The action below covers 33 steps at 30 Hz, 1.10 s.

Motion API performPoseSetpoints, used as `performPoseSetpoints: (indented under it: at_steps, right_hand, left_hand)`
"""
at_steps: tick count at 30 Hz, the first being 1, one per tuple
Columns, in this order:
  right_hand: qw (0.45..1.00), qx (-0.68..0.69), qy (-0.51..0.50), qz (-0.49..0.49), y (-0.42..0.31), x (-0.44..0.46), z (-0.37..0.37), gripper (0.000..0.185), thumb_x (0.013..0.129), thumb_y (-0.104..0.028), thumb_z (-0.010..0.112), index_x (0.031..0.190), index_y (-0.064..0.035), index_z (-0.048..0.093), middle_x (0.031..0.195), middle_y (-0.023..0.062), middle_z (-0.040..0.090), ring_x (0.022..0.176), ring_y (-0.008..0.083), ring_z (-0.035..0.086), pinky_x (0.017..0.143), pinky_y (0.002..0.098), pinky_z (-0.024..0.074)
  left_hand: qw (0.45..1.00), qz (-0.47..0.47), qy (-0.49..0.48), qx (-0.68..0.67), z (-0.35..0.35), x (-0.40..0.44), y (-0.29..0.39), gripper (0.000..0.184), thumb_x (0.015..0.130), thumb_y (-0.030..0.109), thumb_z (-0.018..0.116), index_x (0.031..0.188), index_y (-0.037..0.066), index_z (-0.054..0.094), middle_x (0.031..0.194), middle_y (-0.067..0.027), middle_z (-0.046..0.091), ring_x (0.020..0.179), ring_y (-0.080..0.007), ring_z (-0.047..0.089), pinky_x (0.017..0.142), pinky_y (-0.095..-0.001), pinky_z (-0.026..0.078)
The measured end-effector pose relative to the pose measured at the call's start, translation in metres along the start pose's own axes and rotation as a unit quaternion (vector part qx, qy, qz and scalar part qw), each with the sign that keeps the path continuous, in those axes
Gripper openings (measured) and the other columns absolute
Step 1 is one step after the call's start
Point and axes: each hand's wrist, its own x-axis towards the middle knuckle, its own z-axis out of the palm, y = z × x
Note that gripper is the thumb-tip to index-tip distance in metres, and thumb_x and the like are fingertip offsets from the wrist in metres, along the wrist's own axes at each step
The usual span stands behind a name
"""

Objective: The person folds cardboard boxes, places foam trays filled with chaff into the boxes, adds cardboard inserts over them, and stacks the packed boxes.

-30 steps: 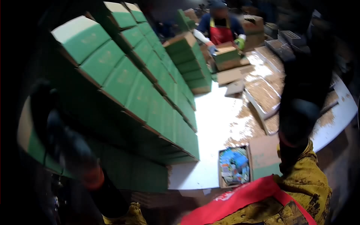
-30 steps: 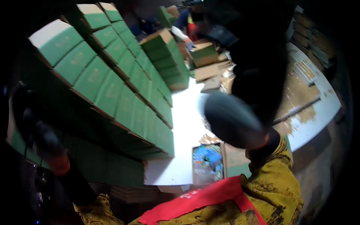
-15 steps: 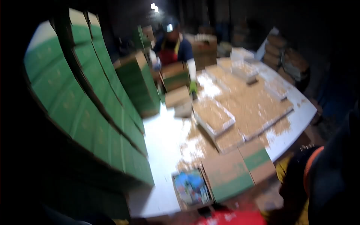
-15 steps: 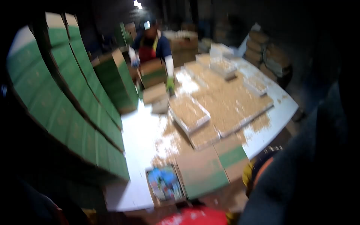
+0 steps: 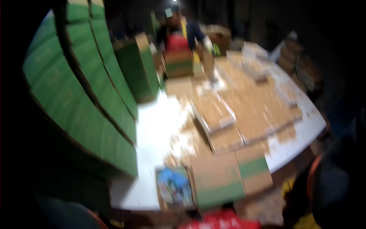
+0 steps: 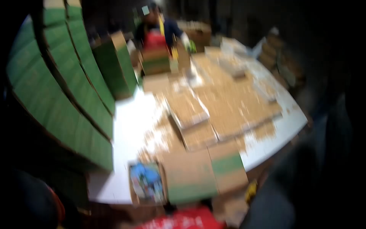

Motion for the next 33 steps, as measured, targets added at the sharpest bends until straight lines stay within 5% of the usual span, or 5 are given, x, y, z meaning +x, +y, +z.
performPoseSetpoints:
  at_steps: [6, 12, 14, 30, 33]
  right_hand:
    - [0.966, 0.084, 0.103, 0.221, 0.072, -0.076, 0.014, 0.055, 0.087, -0.019, 0.065, 0.132, 0.0057, 0.043, 0.125, 0.0172, 0.055, 0.113, 0.0254, 0.052, 0.101, 0.0344, 0.0385]
    - [0.751, 0.248, 0.002, 0.612, 0.245, -0.366, 0.098, 0.103, 0.068, -0.033, 0.083, 0.139, 0.0093, 0.023, 0.133, 0.0260, 0.042, 0.125, 0.0325, 0.041, 0.104, 0.0394, 0.0351]
    - [0.809, -0.020, -0.239, 0.537, 0.231, -0.368, 0.094, 0.090, 0.071, -0.045, 0.074, 0.134, 0.0031, 0.031, 0.128, 0.0260, 0.042, 0.118, 0.0381, 0.040, 0.102, 0.0459, 0.0325]
    - [0.874, 0.010, -0.216, 0.435, 0.331, -0.324, -0.014, 0.065, 0.074, -0.033, 0.075, 0.123, 0.0009, 0.050, 0.115, 0.0189, 0.058, 0.106, 0.0321, 0.055, 0.092, 0.0398, 0.0443]
    - [0.711, 0.425, -0.051, 0.558, 0.324, -0.286, -0.033, 0.051, 0.080, -0.023, 0.074, 0.118, 0.0035, 0.054, 0.108, 0.0116, 0.064, 0.096, 0.0177, 0.060, 0.085, 0.0287, 0.0474]
  left_hand:
    - [0.980, -0.075, 0.114, -0.144, 0.079, -0.021, 0.068, 0.071, 0.083, 0.026, 0.061, 0.143, 0.001, 0.030, 0.142, -0.0236, 0.036, 0.132, -0.0401, 0.033, 0.110, -0.0482, 0.023]
    - [0.906, -0.421, -0.037, -0.033, 0.354, -0.040, 0.161, 0.074, 0.085, 0.037, 0.058, 0.146, 0.009, 0.027, 0.148, -0.0238, 0.026, 0.136, -0.0420, 0.025, 0.110, -0.0510, 0.021]
    - [0.882, -0.465, -0.044, 0.070, 0.393, -0.050, 0.183, 0.074, 0.086, 0.043, 0.054, 0.147, 0.012, 0.025, 0.149, -0.0240, 0.022, 0.136, -0.0420, 0.024, 0.110, -0.0524, 0.020]
    - [0.861, -0.496, -0.011, 0.107, 0.453, 0.028, 0.258, 0.076, 0.087, 0.045, 0.051, 0.146, 0.007, 0.024, 0.150, -0.0258, 0.019, 0.139, -0.0403, 0.016, 0.113, -0.0512, 0.011]
    - [0.628, -0.436, -0.362, 0.534, 0.382, 0.080, 0.231, 0.077, 0.088, 0.043, 0.051, 0.144, -0.001, 0.024, 0.148, -0.0259, 0.022, 0.138, -0.0394, 0.018, 0.113, -0.0515, 0.012]
